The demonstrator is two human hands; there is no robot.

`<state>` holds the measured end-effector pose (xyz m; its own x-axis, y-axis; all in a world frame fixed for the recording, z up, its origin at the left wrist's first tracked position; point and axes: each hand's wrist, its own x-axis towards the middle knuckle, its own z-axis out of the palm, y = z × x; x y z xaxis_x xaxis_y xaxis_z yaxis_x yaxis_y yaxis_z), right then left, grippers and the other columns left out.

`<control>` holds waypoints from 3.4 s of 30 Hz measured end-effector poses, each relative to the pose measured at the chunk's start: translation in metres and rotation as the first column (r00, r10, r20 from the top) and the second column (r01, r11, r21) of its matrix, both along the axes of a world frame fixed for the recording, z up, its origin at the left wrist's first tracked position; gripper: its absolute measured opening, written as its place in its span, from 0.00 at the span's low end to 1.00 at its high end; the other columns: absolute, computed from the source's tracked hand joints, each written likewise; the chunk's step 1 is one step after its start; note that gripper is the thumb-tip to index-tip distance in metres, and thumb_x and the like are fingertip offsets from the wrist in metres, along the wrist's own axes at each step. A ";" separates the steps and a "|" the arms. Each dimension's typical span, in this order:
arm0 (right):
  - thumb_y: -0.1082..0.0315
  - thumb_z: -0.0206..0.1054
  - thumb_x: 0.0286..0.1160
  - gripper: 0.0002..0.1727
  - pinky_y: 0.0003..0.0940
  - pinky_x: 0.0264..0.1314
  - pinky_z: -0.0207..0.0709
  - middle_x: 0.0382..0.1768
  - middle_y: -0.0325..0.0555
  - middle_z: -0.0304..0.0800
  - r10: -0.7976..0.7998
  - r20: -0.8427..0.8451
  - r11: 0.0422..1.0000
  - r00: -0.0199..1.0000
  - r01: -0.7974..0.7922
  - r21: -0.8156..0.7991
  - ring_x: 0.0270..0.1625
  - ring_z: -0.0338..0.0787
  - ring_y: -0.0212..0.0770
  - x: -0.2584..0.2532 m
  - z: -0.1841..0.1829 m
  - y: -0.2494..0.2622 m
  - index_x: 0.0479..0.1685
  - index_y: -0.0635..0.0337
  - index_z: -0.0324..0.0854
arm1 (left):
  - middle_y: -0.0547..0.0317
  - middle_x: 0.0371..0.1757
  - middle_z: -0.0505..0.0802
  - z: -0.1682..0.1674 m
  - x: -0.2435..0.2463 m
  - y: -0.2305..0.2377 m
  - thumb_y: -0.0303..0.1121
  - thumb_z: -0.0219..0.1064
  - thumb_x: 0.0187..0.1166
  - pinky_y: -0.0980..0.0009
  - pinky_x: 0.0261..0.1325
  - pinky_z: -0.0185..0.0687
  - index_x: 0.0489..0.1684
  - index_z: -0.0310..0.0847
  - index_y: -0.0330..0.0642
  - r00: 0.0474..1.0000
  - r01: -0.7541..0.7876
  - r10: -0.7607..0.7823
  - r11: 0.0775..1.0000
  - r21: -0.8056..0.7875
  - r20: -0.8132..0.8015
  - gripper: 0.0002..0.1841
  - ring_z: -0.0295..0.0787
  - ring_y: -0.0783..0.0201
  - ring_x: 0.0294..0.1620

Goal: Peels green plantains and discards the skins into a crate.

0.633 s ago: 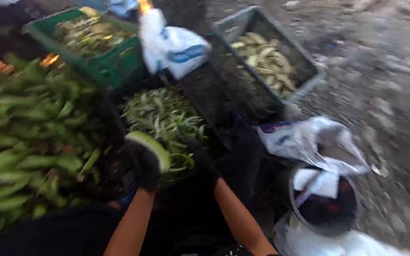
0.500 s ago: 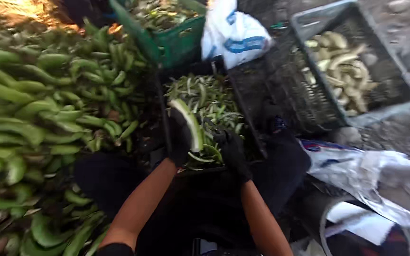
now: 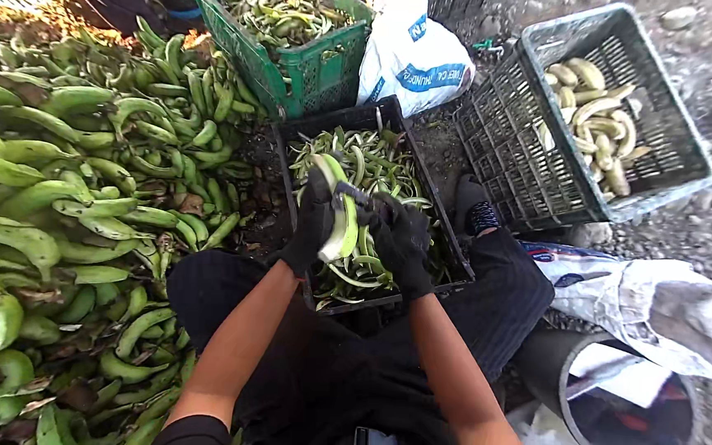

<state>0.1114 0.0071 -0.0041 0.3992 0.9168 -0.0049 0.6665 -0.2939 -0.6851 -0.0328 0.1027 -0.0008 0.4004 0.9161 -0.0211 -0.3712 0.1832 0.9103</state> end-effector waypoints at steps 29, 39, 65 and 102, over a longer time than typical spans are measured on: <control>0.28 0.42 0.81 0.36 0.70 0.60 0.72 0.54 0.46 0.93 0.092 -0.100 0.989 0.991 -0.103 -0.109 0.62 0.88 0.54 0.028 -0.017 0.057 0.62 0.37 0.88 | 0.43 0.75 0.81 0.007 -0.013 -0.014 0.49 0.33 0.95 0.59 0.79 0.72 0.85 0.63 0.38 0.737 0.278 -0.154 0.956 0.089 -0.659 0.31 0.78 0.61 0.74; 0.30 0.55 0.73 0.36 0.75 0.68 0.66 0.65 0.64 0.85 0.140 0.117 0.989 0.983 -0.145 0.041 0.72 0.79 0.70 -0.016 -0.027 0.013 0.78 0.33 0.81 | 0.58 0.43 0.89 -0.012 -0.019 0.000 0.58 0.30 0.92 0.65 0.39 0.86 0.67 0.72 0.47 0.906 -0.423 0.404 0.863 -0.276 -0.125 0.31 0.87 0.67 0.38; 0.26 0.52 0.71 0.39 0.71 0.56 0.71 0.57 0.63 0.87 0.154 0.144 0.956 0.978 -0.184 0.227 0.61 0.83 0.70 -0.004 -0.037 0.008 0.68 0.39 0.89 | 0.60 0.31 0.86 -0.010 -0.020 0.019 0.58 0.39 0.90 0.69 0.29 0.85 0.51 0.73 0.50 0.989 -0.118 0.145 0.884 -0.451 0.025 0.24 0.85 0.66 0.26; 0.24 0.45 0.79 0.38 0.57 0.38 0.76 0.40 0.48 0.85 0.094 -0.301 0.995 0.949 -0.081 0.054 0.42 0.85 0.50 0.030 -0.002 0.046 0.57 0.45 0.83 | 0.57 0.34 0.92 0.010 -0.020 -0.006 0.57 0.39 0.91 0.67 0.33 0.88 0.63 0.77 0.48 0.985 -0.036 0.006 0.985 -0.171 -0.175 0.27 0.89 0.64 0.29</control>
<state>0.1412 0.0533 -0.0058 0.3029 0.9500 -0.0757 0.4476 -0.2119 -0.8687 -0.0523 0.0965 0.0092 0.3575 0.9007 -0.2467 -0.2163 0.3368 0.9164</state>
